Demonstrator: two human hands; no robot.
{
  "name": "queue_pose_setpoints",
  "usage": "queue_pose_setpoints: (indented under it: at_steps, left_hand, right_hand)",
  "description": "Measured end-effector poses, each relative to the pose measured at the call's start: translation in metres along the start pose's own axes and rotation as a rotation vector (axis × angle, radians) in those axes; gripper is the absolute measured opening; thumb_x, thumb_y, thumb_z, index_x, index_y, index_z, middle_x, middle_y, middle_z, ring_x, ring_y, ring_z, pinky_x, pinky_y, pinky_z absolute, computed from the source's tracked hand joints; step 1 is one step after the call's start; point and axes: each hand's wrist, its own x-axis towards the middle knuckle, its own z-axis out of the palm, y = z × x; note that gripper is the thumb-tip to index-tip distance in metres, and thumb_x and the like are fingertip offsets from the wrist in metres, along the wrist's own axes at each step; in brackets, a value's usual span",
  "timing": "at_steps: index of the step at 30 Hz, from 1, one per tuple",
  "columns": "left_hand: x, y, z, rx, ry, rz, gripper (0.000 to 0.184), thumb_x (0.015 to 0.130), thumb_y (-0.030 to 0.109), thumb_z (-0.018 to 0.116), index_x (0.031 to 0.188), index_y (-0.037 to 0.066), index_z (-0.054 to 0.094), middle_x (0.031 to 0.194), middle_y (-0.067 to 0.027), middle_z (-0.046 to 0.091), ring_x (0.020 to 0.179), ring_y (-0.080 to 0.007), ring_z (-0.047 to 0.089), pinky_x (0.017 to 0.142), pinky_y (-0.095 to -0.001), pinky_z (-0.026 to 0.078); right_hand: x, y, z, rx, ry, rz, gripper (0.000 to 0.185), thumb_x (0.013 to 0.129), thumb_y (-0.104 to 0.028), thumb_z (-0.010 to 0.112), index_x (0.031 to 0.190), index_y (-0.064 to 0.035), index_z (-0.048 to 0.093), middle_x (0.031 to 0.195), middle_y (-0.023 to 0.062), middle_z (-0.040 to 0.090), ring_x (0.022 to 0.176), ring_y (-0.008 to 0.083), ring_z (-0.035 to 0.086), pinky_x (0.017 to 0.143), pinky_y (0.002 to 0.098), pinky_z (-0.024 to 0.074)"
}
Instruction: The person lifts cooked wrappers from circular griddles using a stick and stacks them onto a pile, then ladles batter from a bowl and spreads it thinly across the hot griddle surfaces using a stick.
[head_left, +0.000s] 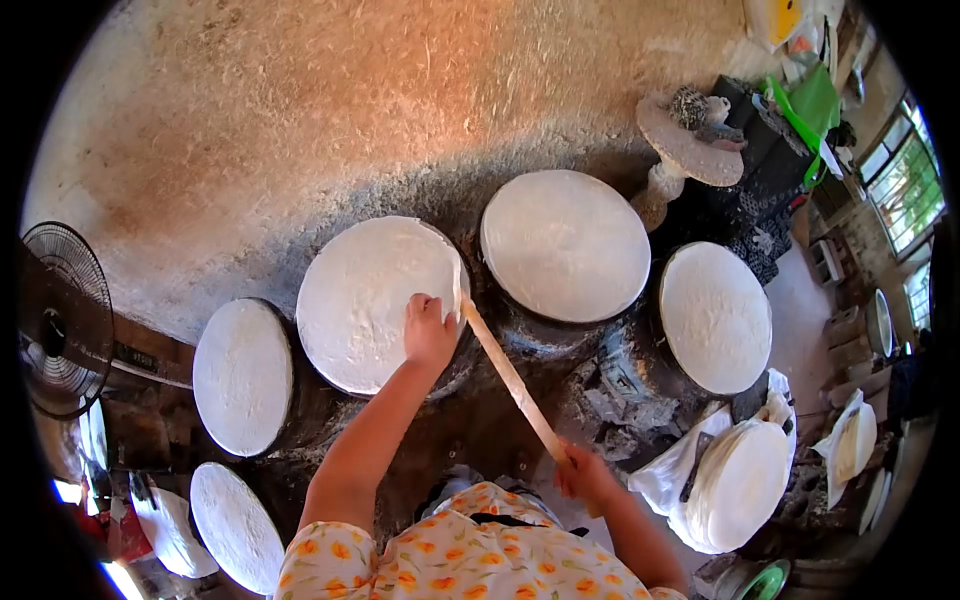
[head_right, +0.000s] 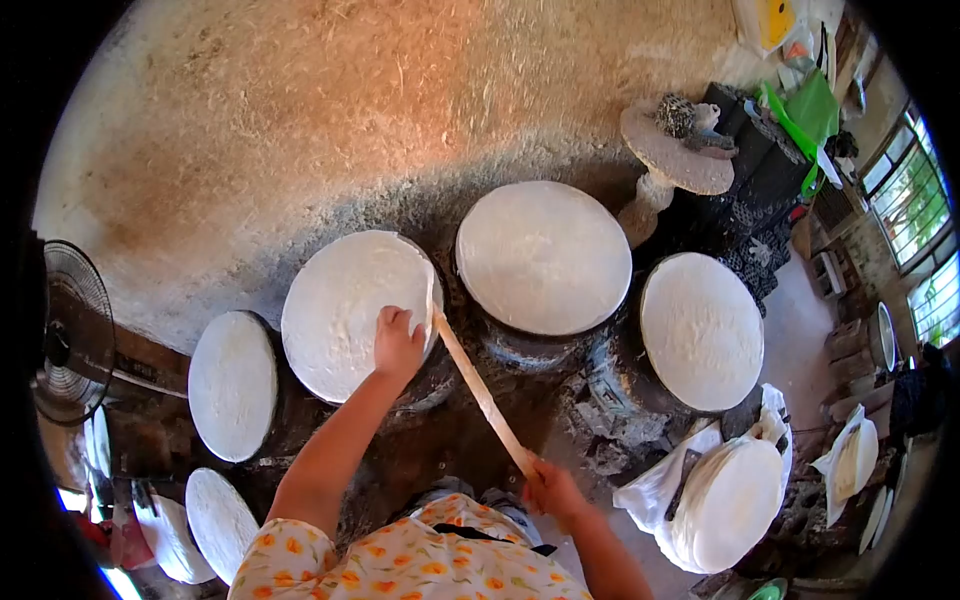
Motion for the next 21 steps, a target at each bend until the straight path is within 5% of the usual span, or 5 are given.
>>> queue_pose_setpoints:
  at_steps: [10, 16, 19, 21]
  left_hand:
    - [0.07, 0.018, 0.038, 0.337, -0.173, -0.229, 0.032, 0.077, 0.02, 0.064, 0.096, -0.006, 0.061, 0.111, -0.0168, 0.048, 0.107, -0.0326, 0.046, 0.092, -0.0376, 0.042]
    - [0.054, -0.014, -0.004, -0.119, 0.368, 0.0, 0.004, 0.068, -0.004, 0.05, 0.071, -0.004, 0.052, 0.087, -0.0222, 0.054, 0.087, -0.038, 0.053, 0.076, -0.041, 0.046]
    - [0.038, -0.032, -0.058, -0.177, 0.55, 0.047, 0.009, 0.067, -0.007, 0.053, 0.067, -0.003, 0.046, 0.087, -0.0229, 0.056, 0.086, -0.039, 0.055, 0.071, -0.0426, 0.046]
    - [0.026, -0.047, -0.098, -0.334, 0.597, 0.032, 0.014, 0.07, -0.009, 0.055, 0.067, -0.001, 0.044, 0.085, -0.0193, 0.054, 0.085, -0.0331, 0.055, 0.072, -0.0356, 0.045]
  right_hand:
    - [-0.015, 0.017, 0.009, -0.263, 0.186, -0.027, 0.051, 0.09, -0.009, 0.047, 0.138, -0.0254, 0.042, 0.067, 0.0027, 0.059, 0.051, 0.01, 0.054, 0.05, 0.0268, 0.0478]
    - [-0.024, 0.059, 0.001, -0.299, 0.214, -0.157, 0.056, 0.084, -0.004, 0.052, 0.137, -0.02, 0.043, 0.067, 0.0055, 0.062, 0.052, 0.0117, 0.057, 0.051, 0.0282, 0.0497]
    - [-0.025, 0.062, 0.003, -0.257, 0.251, -0.173, 0.056, 0.081, 0.0, 0.054, 0.135, -0.0167, 0.046, 0.066, 0.0061, 0.062, 0.05, 0.0117, 0.056, 0.048, 0.0285, 0.049]
    - [-0.027, 0.058, 0.009, -0.257, 0.275, -0.182, 0.056, 0.08, 0.002, 0.054, 0.133, -0.0154, 0.048, 0.065, 0.0063, 0.062, 0.049, 0.0116, 0.056, 0.047, 0.0285, 0.0486]
